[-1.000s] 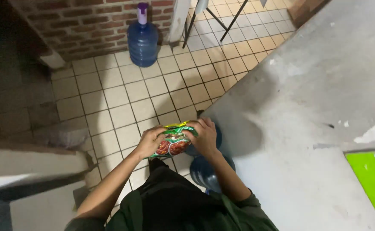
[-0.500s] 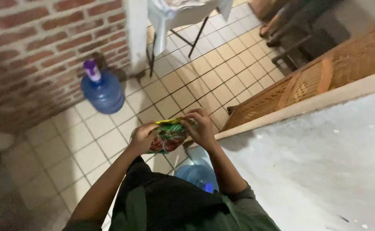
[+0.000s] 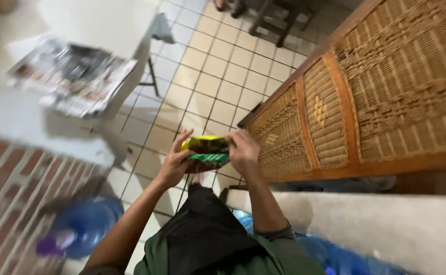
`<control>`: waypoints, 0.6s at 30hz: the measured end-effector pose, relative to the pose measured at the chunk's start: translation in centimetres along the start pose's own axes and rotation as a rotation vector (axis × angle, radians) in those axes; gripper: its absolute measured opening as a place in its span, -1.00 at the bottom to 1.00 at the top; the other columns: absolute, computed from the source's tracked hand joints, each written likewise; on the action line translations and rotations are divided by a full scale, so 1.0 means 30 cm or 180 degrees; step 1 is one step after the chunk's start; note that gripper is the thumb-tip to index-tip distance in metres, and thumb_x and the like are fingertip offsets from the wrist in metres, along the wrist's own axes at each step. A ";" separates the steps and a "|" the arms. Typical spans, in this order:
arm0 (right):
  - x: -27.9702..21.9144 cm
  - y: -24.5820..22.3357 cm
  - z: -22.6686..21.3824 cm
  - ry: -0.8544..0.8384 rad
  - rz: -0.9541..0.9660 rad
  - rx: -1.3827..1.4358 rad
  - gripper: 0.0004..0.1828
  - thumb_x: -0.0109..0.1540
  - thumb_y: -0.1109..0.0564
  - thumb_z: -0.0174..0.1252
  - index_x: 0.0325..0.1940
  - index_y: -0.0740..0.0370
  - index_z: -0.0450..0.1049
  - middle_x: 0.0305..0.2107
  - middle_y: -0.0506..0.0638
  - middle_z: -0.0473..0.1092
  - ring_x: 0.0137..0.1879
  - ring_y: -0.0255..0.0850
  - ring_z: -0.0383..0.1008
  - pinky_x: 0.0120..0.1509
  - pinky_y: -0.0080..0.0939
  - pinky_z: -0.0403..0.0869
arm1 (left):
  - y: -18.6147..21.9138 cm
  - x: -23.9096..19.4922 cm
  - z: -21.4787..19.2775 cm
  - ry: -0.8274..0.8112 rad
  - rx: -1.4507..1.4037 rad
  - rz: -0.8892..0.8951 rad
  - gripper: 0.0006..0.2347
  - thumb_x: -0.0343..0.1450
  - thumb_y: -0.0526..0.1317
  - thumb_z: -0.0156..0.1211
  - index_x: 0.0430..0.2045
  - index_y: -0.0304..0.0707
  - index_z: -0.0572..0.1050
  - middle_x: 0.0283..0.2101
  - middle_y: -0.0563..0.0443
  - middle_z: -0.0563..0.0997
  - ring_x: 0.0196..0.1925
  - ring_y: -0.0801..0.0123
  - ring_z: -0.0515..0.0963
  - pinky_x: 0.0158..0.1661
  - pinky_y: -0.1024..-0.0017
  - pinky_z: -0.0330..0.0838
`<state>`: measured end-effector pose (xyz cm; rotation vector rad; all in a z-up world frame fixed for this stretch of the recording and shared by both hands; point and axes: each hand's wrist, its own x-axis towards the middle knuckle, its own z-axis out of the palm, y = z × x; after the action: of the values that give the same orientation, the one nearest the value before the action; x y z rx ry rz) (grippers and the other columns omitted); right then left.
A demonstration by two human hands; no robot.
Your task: Stirring various food dishes in large pots and woks, handling ingredient packages, and preparing chicken in a commercial kitchen.
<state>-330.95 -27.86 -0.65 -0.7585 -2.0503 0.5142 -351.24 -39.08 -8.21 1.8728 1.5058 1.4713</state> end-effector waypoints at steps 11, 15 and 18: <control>0.709 0.762 -0.035 0.0670 0.0227 -0.1642 -0.83 0.14 0.33 0.24 -0.22 0.19 0.51 -0.35 0.04 0.42 -0.12 0.05 0.47 -0.06 0.00 0.45 | -0.607 0.852 0.206 -0.0536 -0.1654 -0.1960 -0.82 0.51 -0.41 -0.01 -0.10 -0.37 0.55 -0.25 -0.05 0.70 -0.20 0.53 0.63 -0.15 0.48 0.58; 0.931 0.979 -0.031 0.1161 0.0413 -0.1997 -0.85 0.20 0.32 0.25 -0.16 0.21 0.52 -0.34 0.05 0.43 -0.15 0.03 0.47 -0.10 0.01 0.44 | -0.821 1.169 0.290 -0.0316 -0.1063 -0.1364 -0.82 0.49 -0.39 0.02 -0.11 -0.43 0.54 -0.34 -0.05 0.69 -0.27 0.54 0.59 -0.21 0.48 0.53; 1.075 1.145 -0.023 0.1380 0.0633 -0.2449 -0.84 0.21 0.32 0.23 -0.13 0.21 0.53 -0.35 0.04 0.42 -0.17 0.03 0.46 -0.09 0.00 0.46 | -1.008 1.449 0.373 -0.0536 -0.1026 -0.1652 -0.84 0.53 -0.32 0.06 -0.11 -0.39 0.56 -0.37 -0.08 0.68 -0.30 0.52 0.56 -0.24 0.48 0.51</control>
<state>-333.48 19.18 -2.06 -1.3908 -1.7395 -0.3556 -361.48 13.77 -13.71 1.2607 1.4296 1.1908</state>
